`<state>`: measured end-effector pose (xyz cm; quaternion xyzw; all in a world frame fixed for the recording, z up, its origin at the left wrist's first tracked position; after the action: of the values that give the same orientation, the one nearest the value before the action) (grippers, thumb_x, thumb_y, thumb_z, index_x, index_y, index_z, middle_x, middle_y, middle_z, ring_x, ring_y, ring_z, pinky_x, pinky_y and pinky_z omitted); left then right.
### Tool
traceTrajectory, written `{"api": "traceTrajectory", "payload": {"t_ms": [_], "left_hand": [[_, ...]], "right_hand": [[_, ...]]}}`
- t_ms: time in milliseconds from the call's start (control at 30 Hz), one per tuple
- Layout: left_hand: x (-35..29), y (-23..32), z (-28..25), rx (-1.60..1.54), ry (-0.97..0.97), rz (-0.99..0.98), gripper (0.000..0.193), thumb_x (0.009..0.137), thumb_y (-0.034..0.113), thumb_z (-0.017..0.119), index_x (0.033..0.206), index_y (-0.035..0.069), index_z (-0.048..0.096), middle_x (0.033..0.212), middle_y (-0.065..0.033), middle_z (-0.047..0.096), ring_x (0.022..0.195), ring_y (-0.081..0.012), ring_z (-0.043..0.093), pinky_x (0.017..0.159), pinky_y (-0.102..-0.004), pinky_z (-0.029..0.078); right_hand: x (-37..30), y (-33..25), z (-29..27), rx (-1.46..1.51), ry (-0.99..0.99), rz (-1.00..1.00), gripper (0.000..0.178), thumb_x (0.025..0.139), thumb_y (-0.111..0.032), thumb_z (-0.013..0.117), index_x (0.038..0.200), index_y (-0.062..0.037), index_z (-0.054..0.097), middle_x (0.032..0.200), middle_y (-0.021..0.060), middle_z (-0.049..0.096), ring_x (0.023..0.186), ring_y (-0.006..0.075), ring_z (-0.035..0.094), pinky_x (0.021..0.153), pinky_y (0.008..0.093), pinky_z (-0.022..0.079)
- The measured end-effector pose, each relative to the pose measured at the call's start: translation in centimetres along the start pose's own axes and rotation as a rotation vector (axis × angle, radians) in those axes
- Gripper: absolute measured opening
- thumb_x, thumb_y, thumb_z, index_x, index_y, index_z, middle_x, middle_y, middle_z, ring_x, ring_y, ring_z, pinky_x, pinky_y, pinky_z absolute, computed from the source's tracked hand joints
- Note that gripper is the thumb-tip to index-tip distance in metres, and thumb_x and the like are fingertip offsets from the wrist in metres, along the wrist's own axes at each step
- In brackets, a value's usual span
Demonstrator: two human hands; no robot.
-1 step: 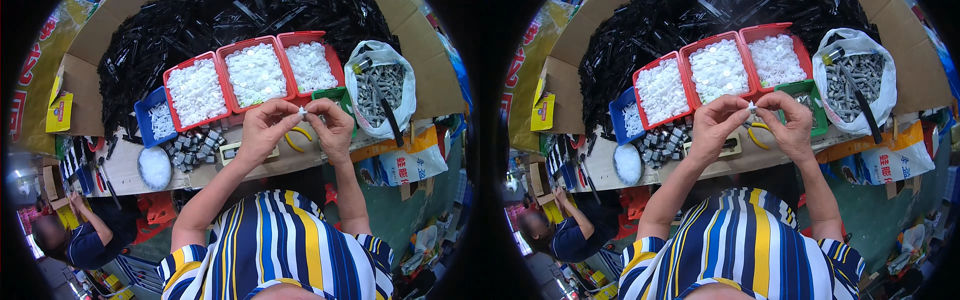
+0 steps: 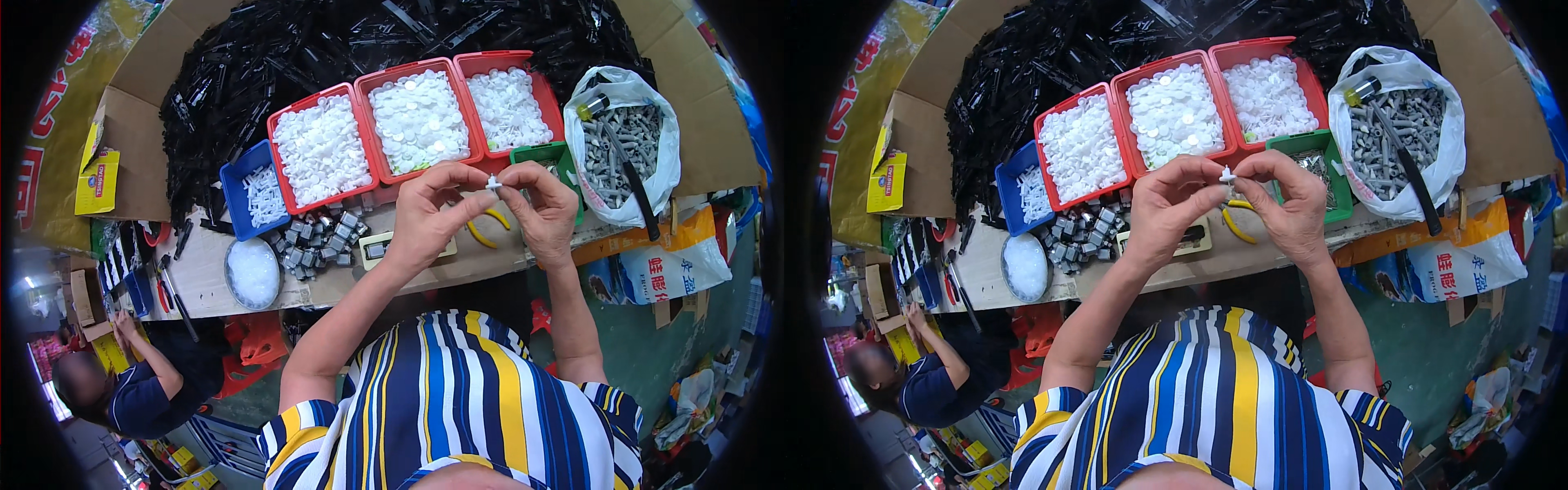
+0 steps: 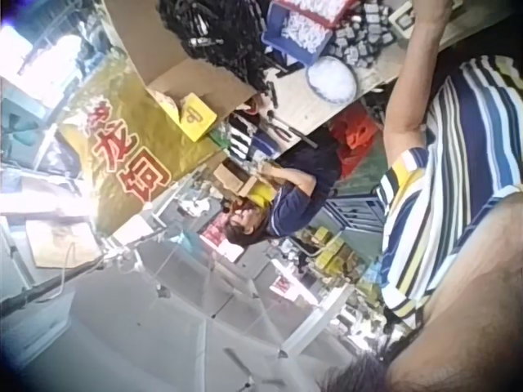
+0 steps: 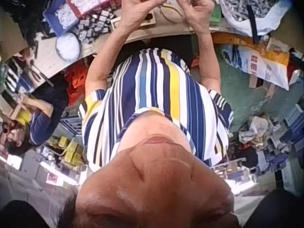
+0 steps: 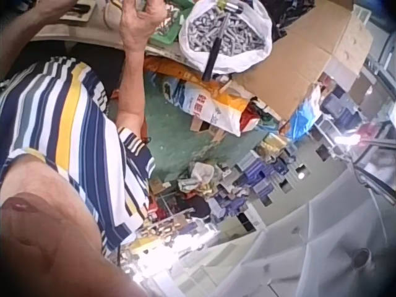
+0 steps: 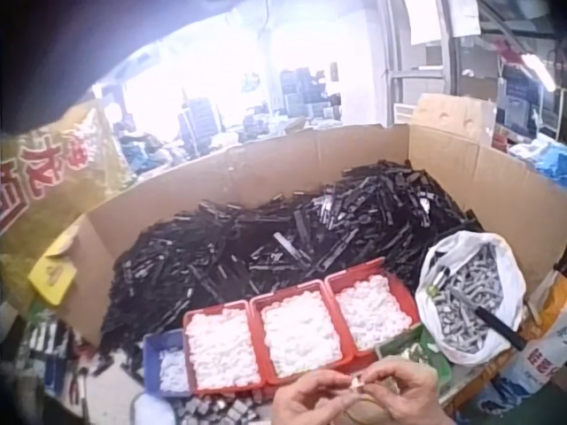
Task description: The person assembles small metal lock bodies by inserting pins and white plastic components into a wooden jig. They use pliers to secure the parts and a hammer to tap the assembly into place. The finished units are placed on the table, and the process is repeated with new components from nearby bins.
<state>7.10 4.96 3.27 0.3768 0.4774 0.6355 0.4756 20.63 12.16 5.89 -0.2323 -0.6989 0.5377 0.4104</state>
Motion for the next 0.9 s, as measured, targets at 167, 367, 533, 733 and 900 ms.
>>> {"api": "traceTrajectory", "payload": {"t_ms": [167, 367, 533, 733, 900], "left_hand": [[-1.3, 1.4, -0.9, 0.199, 0.029, 0.152, 0.035, 0.079, 0.009, 0.084, 0.112, 0.002, 0.071, 0.109, -0.0049, 0.069, 0.102, -0.0126, 0.062, 0.087, -0.0278, 0.049], [-2.9, 2.4, -2.9, 0.424, 0.056, 0.268, 0.039, 0.075, 0.011, 0.086, 0.111, 0.003, 0.072, 0.103, -0.0043, 0.070, 0.099, -0.0139, 0.062, 0.086, -0.0291, 0.048], [-6.6, 3.9, -5.6, 0.770, 0.187, 0.387, 0.044, 0.070, 0.013, 0.087, 0.111, 0.004, 0.073, 0.098, -0.0076, 0.068, 0.094, -0.0230, 0.062, 0.084, -0.0345, 0.049], [-12.1, 1.5, -6.2, 1.199, 0.189, 0.526, 0.040, 0.069, 0.010, 0.084, 0.106, 0.005, 0.072, 0.093, -0.0069, 0.064, 0.093, -0.0279, 0.059, 0.079, -0.0395, 0.049], [-13.1, 0.1, -4.9, 1.315, 0.126, 0.527, 0.039, 0.071, 0.013, 0.082, 0.108, 0.006, 0.071, 0.093, -0.0061, 0.061, 0.093, -0.0264, 0.059, 0.080, -0.0409, 0.048]], "right_hand": [[-0.2, -0.3, 1.7, -0.074, -0.082, -0.045, 0.013, 0.086, 0.002, 0.073, 0.097, 0.0021, 0.068, 0.090, 0.0068, 0.068, 0.083, 0.0138, 0.065, 0.076, 0.0268, 0.051], [-0.2, -1.1, 4.3, -0.187, -0.202, -0.079, 0.014, 0.082, 0.005, 0.072, 0.094, 0.0028, 0.067, 0.091, 0.0095, 0.067, 0.085, 0.0187, 0.067, 0.076, 0.0310, 0.052], [-1.6, 0.4, 7.3, -0.298, -0.368, -0.066, 0.016, 0.079, 0.005, 0.074, 0.094, 0.0001, 0.069, 0.098, 0.0111, 0.065, 0.088, 0.0244, 0.067, 0.074, 0.0330, 0.052], [-2.8, 2.5, 10.8, -0.352, -0.527, -0.134, 0.014, 0.076, 0.002, 0.074, 0.089, 0.0006, 0.068, 0.096, 0.0109, 0.061, 0.090, 0.0280, 0.063, 0.077, 0.0385, 0.049], [-2.8, 2.9, 12.3, -0.373, -0.598, -0.175, 0.012, 0.077, -0.002, 0.074, 0.088, 0.0009, 0.069, 0.096, 0.0104, 0.060, 0.093, 0.0290, 0.060, 0.080, 0.0407, 0.048]]}}
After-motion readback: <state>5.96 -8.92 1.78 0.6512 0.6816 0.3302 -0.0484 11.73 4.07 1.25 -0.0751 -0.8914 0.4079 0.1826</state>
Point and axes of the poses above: each hand's wrist, its own x-axis towards the middle knuckle, its own z-axis out of the palm, y = z × x, the point moved 9 cm from there along x, towards the middle knuckle
